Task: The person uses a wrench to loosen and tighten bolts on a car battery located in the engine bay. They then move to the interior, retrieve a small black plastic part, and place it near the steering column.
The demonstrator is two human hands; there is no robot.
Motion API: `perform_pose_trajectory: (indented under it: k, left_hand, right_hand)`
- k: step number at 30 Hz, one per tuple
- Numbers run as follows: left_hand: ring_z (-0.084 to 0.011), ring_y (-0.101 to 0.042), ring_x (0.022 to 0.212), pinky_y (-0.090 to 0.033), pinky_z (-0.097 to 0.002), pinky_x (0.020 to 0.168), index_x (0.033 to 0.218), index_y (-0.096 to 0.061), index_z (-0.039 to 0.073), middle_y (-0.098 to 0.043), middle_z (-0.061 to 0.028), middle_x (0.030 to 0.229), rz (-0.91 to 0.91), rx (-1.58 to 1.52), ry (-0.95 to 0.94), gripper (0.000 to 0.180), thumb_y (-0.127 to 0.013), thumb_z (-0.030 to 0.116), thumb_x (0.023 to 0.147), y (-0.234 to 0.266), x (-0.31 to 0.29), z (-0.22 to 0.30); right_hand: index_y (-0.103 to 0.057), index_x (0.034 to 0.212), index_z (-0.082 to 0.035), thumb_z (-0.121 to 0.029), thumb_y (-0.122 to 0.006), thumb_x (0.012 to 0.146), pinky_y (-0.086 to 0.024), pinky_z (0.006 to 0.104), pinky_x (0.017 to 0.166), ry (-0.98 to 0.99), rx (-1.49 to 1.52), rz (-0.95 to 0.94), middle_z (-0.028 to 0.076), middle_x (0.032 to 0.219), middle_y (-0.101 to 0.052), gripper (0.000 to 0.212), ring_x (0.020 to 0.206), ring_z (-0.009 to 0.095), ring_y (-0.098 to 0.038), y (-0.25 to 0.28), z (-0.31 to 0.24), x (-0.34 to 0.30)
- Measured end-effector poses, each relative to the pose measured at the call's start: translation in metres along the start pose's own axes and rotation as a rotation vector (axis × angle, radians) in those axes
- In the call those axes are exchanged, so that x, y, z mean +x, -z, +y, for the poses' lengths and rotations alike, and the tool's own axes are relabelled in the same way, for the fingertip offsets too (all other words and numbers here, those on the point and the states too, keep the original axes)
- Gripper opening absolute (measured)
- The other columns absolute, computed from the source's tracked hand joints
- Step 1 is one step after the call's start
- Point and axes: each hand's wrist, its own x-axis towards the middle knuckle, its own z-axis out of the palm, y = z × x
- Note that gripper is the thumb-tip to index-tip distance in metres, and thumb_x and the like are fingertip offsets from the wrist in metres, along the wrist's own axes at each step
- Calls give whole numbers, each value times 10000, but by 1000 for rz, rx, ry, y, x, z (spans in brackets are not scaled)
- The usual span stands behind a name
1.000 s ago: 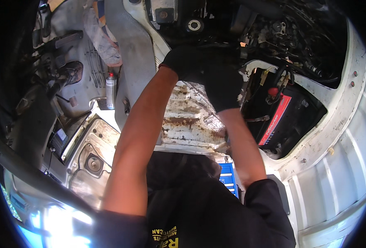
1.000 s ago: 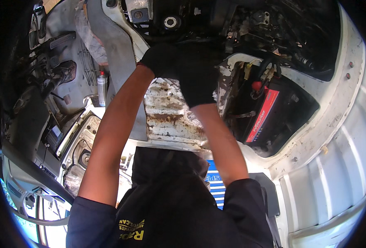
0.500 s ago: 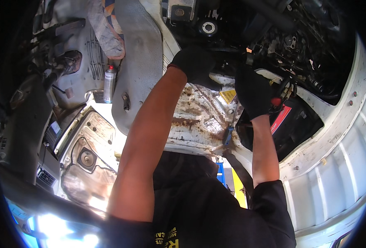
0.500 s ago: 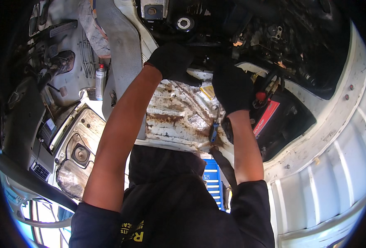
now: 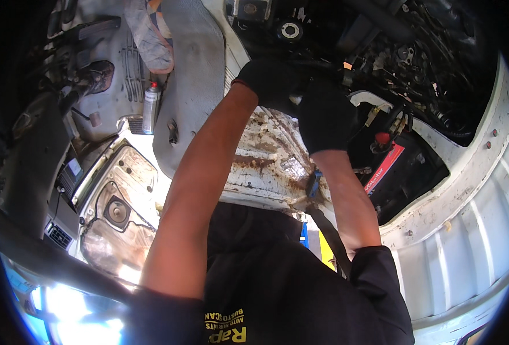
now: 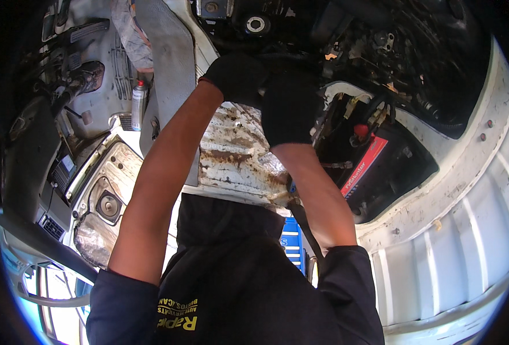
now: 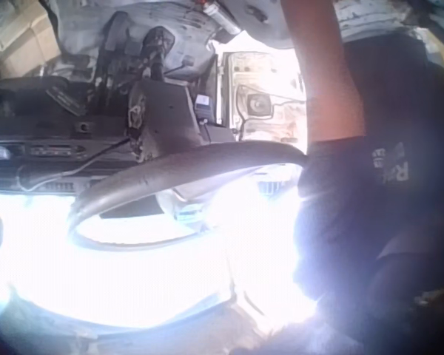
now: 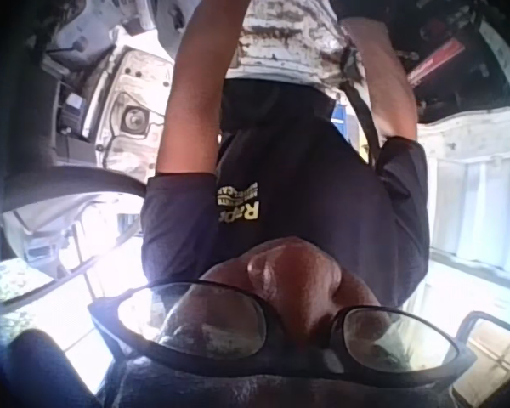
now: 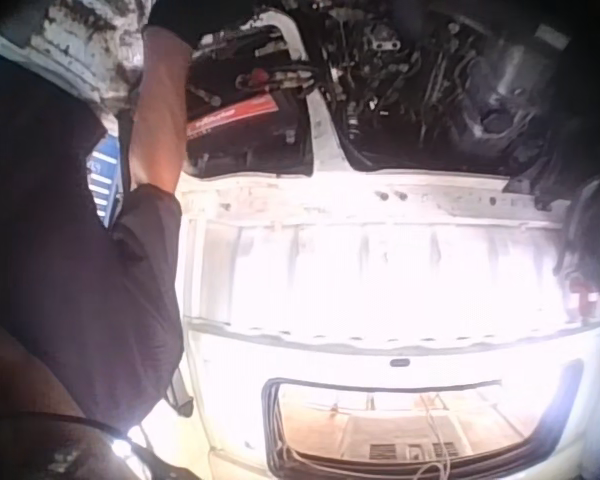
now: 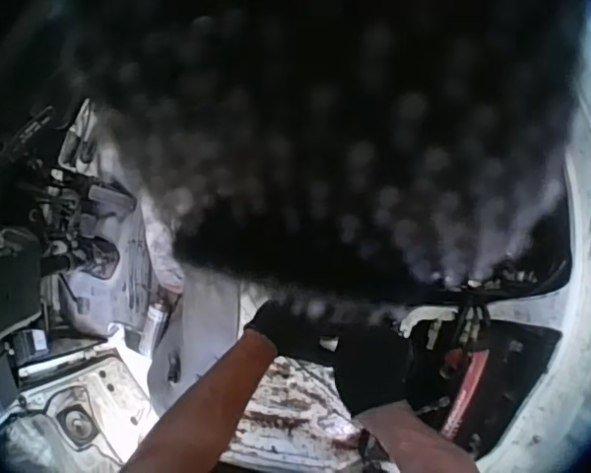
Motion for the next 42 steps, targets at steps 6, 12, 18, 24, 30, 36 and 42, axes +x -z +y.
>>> perform_pose_trajectory:
  k: [6, 12, 18, 24, 30, 36, 42]
  left_hand:
    - [-346, -734, 825, -587, -457, 794, 888, -773, 89, -744, -165, 871, 162, 99, -11, 539, -787, 604, 731, -8, -2, -2]
    - [-353, -730, 814, -584, -457, 798, 893, -772, 65, -742, -169, 870, -30, -91, -24, 641, -761, 681, 717, 26, -1, 12]
    - [-337, -730, 793, -586, -442, 781, 868, -773, 59, -743, -157, 845, -161, -83, -1, 726, -724, 762, 697, 35, 1, 16]
    - [-333, -731, 798, -588, -457, 775, 872, -774, 71, -745, -153, 847, -116, -80, 28, 723, -719, 772, 702, 37, 0, 17]
    - [-328, -741, 820, -597, -467, 782, 975, -767, 98, -753, -151, 883, 27, -65, -13, 562, -765, 614, 751, 19, -2, 10]
    - [-343, -743, 836, -600, -466, 787, 1006, -764, 99, -753, -170, 915, -12, 43, 59, 418, -762, 457, 790, -9, 3, -1]
    - [-350, -741, 839, -596, -467, 803, 993, -769, 98, -750, -175, 906, 47, -24, -58, 472, -756, 522, 785, 15, -1, 4]
  right_hand:
    - [-708, 1068, -71, -124, -598, 866, -531, 466, 838, 125, 212, 362, 162, 1010, -697, 236, 973, 340, -668, -36, -9, 10]
    - [-719, 1122, -117, -182, -550, 947, -535, 487, 876, 272, 184, 83, 155, 1039, -717, 252, 981, 359, -680, -26, 88, -1]
    - [-724, 1189, -166, -272, -567, 979, -552, 457, 846, 22, 193, -144, 119, 1017, -746, 282, 986, 346, -698, -20, 99, 0]
    - [-729, 1082, -208, -317, -569, 969, -560, 476, 755, -104, 49, -98, 95, 987, -742, 225, 913, 329, -711, 0, 59, 2]
    - [-719, 972, -145, -202, -615, 875, -562, 454, 679, 152, -92, 110, 98, 844, -713, 153, 790, 301, -710, -4, 44, -2]
    - [-706, 885, -118, -148, -614, 836, -554, 451, 654, 101, -19, 133, 107, 805, -699, 108, 746, 312, -701, -7, 17, -1]
    - [-713, 913, -105, -156, -615, 843, -552, 469, 691, 136, 38, 158, 117, 856, -712, 130, 794, 315, -704, -6, 8, 10]
